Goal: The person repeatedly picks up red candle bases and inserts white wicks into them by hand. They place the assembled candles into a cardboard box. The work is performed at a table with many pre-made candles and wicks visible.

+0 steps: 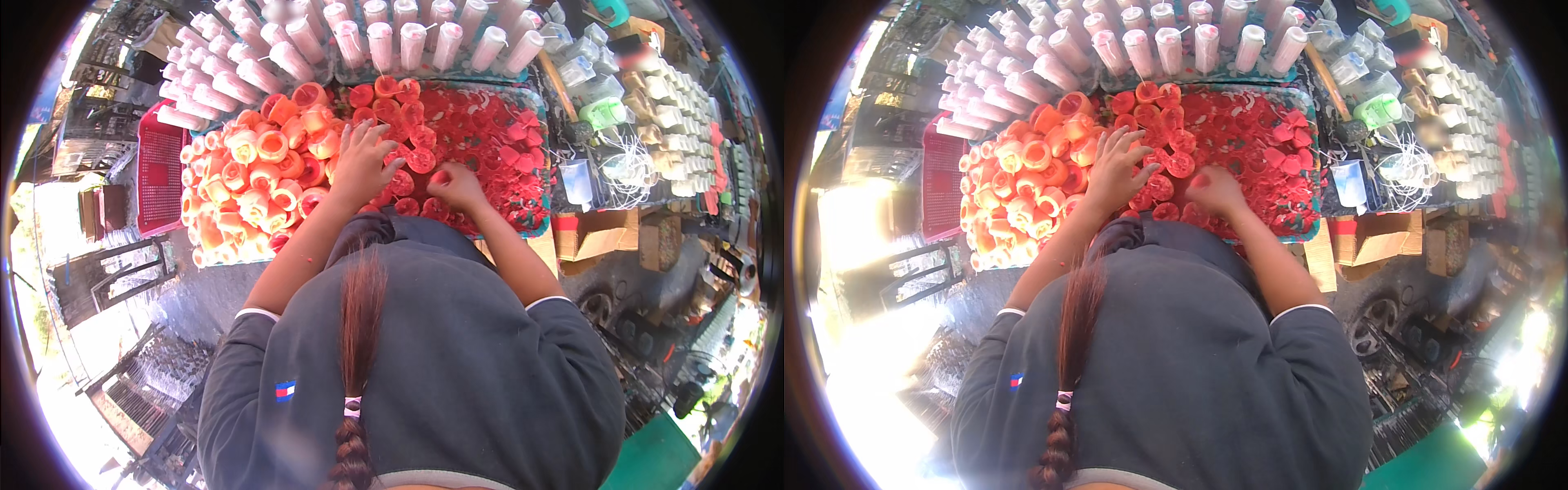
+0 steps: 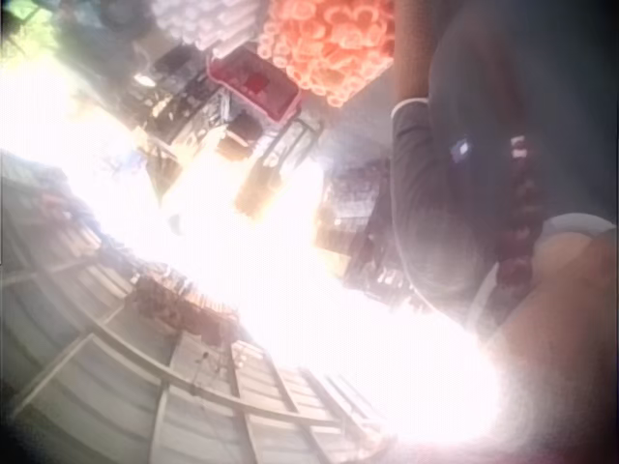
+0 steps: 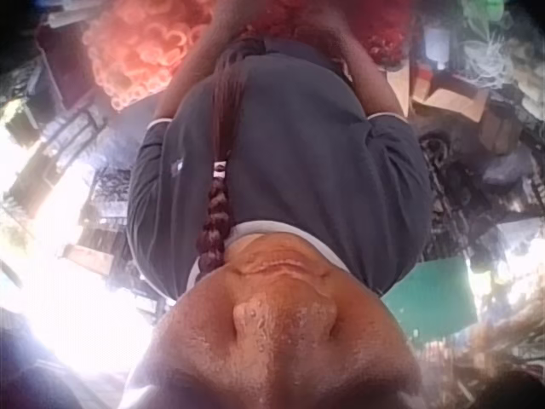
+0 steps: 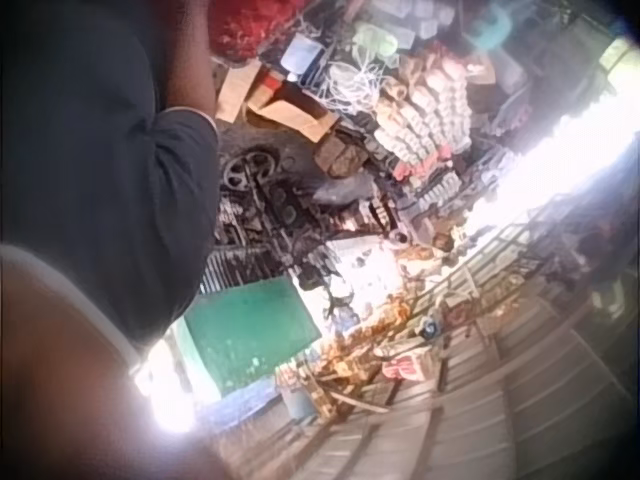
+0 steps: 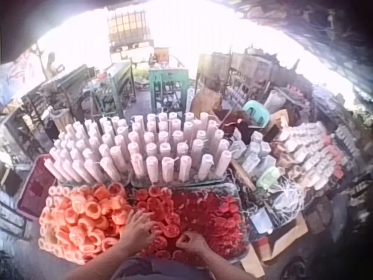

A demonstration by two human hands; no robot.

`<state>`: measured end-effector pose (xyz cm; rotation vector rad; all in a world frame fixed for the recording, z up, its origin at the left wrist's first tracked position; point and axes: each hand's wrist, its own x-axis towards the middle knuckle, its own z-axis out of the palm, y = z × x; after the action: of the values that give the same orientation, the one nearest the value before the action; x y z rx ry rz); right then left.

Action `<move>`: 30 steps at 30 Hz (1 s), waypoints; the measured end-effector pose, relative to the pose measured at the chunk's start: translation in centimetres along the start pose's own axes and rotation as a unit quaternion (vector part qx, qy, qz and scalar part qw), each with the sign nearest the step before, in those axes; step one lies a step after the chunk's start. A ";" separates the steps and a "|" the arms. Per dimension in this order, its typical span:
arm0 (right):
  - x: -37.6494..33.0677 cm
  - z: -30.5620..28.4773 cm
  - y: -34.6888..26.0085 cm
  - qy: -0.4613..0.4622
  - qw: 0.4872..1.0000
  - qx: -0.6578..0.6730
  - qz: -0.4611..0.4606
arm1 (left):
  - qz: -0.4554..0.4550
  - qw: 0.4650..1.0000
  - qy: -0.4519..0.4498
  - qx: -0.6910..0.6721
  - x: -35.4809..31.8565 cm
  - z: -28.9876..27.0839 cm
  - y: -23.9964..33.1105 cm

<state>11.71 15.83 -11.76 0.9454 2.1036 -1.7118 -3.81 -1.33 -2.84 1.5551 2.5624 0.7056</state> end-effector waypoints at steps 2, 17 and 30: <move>-0.1 -1.5 1.7 0.009 0.952 0.307 -0.010 | -0.021 0.998 -0.008 -0.057 -0.2 -0.2 -0.2; -4.3 0.6 -8.8 -0.133 0.883 0.434 -0.117 | -0.253 0.794 0.011 -0.553 -0.5 1.4 2.2; -2.3 5.5 -9.9 -0.080 0.897 0.418 -0.122 | -0.334 0.702 0.117 -0.619 -1.3 -0.1 3.3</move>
<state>6.10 8.99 -4.25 0.6803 1.3859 -2.8041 -0.49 -1.25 -1.62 0.0809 1.6190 1.9097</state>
